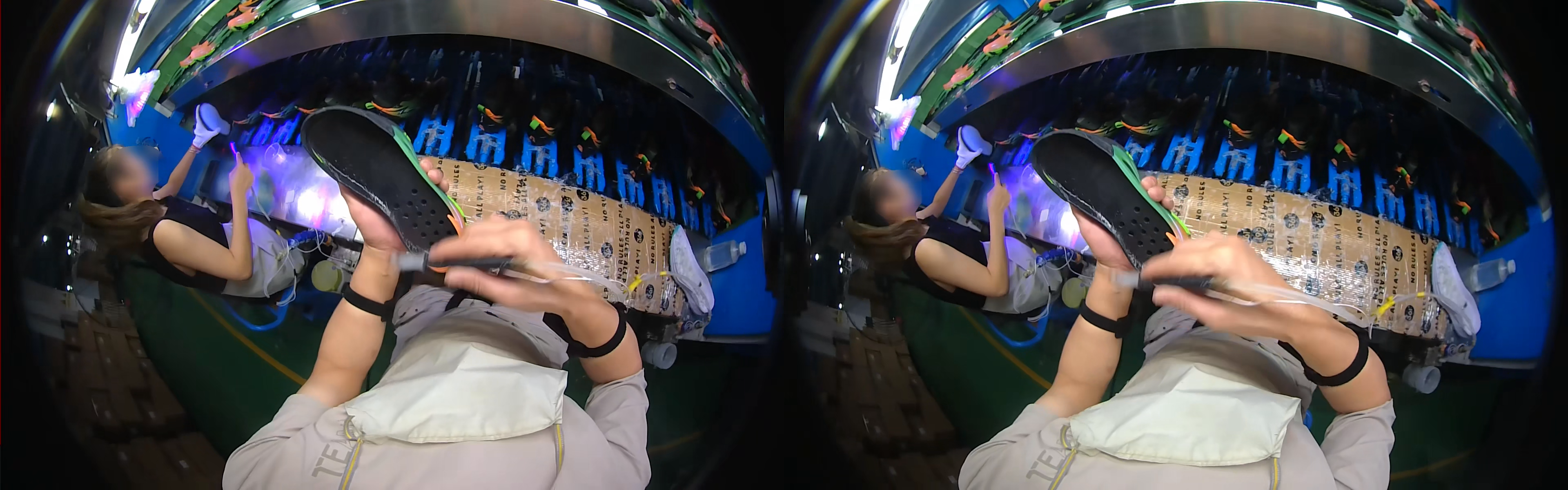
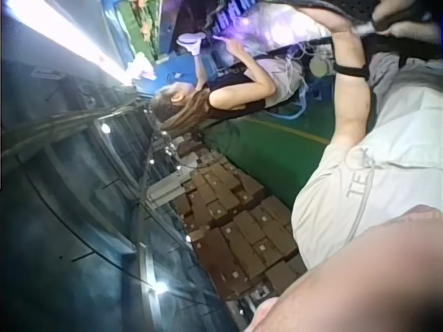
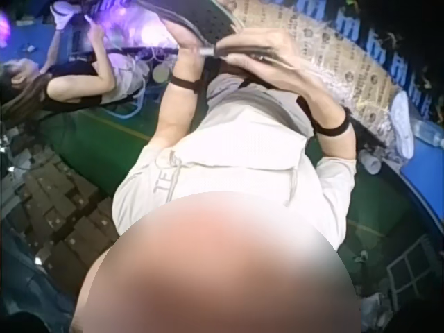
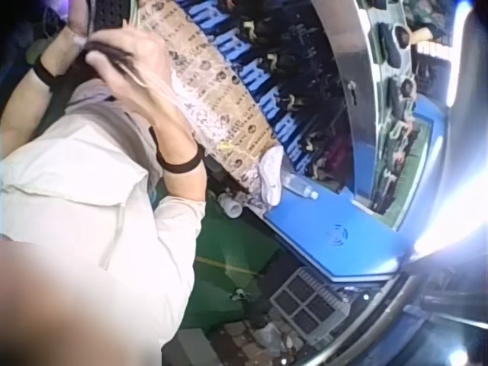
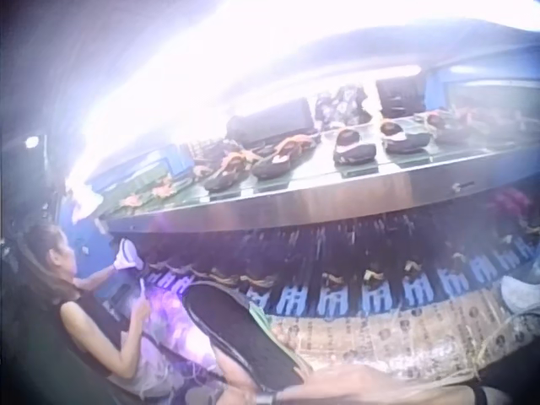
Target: The person applies adhesive to the bottom and side edges of shoe soles using a brush, then places the soles onto a moving conveyor belt above the workstation.
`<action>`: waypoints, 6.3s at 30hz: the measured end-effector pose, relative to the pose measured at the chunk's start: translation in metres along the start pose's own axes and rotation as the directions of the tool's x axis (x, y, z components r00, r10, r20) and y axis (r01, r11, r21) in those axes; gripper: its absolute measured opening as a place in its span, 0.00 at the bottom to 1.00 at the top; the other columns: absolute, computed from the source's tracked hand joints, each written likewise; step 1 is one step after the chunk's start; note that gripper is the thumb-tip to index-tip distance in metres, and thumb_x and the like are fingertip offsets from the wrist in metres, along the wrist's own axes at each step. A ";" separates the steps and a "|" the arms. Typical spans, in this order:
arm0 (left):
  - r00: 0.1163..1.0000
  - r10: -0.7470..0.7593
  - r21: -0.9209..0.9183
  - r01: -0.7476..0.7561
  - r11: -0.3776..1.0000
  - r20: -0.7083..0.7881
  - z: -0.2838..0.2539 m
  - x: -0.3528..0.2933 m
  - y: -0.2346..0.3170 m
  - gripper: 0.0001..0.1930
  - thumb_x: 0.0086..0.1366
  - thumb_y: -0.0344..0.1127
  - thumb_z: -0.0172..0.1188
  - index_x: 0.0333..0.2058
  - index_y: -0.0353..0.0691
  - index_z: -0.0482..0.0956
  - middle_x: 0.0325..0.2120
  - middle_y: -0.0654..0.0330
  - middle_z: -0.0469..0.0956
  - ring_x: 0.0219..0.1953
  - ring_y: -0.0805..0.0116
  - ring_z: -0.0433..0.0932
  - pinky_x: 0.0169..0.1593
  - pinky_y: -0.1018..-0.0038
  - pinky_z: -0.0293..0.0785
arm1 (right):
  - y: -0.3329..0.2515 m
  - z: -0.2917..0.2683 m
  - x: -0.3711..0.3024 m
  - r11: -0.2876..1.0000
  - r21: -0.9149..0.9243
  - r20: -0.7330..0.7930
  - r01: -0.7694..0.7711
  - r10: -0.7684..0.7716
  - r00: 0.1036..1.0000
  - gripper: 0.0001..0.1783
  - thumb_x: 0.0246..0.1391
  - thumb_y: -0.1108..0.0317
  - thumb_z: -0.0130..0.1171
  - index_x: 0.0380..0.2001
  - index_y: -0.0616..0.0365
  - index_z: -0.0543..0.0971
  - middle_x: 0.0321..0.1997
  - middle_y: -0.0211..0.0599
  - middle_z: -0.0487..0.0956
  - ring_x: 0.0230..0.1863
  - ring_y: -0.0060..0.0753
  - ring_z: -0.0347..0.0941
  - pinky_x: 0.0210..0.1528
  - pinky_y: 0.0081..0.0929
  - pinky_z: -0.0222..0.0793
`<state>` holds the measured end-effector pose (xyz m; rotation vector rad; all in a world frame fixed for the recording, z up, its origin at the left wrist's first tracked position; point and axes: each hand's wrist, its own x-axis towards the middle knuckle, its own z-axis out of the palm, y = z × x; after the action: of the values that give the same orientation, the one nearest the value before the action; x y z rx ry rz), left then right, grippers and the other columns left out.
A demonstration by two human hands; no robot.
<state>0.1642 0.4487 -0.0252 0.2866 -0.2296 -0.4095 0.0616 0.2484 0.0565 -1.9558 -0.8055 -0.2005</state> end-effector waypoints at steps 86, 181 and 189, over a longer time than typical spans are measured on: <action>0.890 -0.184 0.018 0.211 0.977 -0.418 -0.095 -0.085 -0.050 0.34 0.80 0.58 0.35 0.64 0.37 0.78 0.59 0.49 0.83 0.59 0.54 0.84 0.66 0.55 0.80 | 0.061 0.076 0.009 0.936 -0.206 -0.148 -0.286 0.259 0.954 0.10 0.56 0.71 0.69 0.41 0.62 0.87 0.38 0.52 0.88 0.40 0.56 0.86 0.45 0.42 0.82; 0.874 -0.484 0.465 0.445 0.766 -0.040 0.001 0.038 0.074 0.22 0.80 0.46 0.54 0.57 0.32 0.84 0.45 0.54 0.89 0.40 0.71 0.89 0.43 0.74 0.86 | 0.013 0.000 0.040 0.981 -0.147 0.324 0.129 -0.075 0.943 0.19 0.50 0.67 0.79 0.48 0.52 0.90 0.30 0.31 0.78 0.35 0.39 0.75 0.43 0.39 0.66; 0.808 -0.540 0.657 0.542 0.524 -0.235 0.003 0.046 0.071 0.24 0.79 0.50 0.60 0.53 0.31 0.87 0.41 0.58 0.89 0.36 0.74 0.87 0.40 0.76 0.84 | 0.013 0.001 0.037 0.964 -0.227 0.367 0.139 -0.048 0.929 0.20 0.48 0.69 0.79 0.47 0.52 0.90 0.31 0.31 0.77 0.37 0.39 0.75 0.45 0.38 0.66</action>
<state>0.2299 0.4906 0.0072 1.1510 -0.2879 -0.9531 0.0977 0.2619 0.0639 -2.2287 -1.1610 0.0036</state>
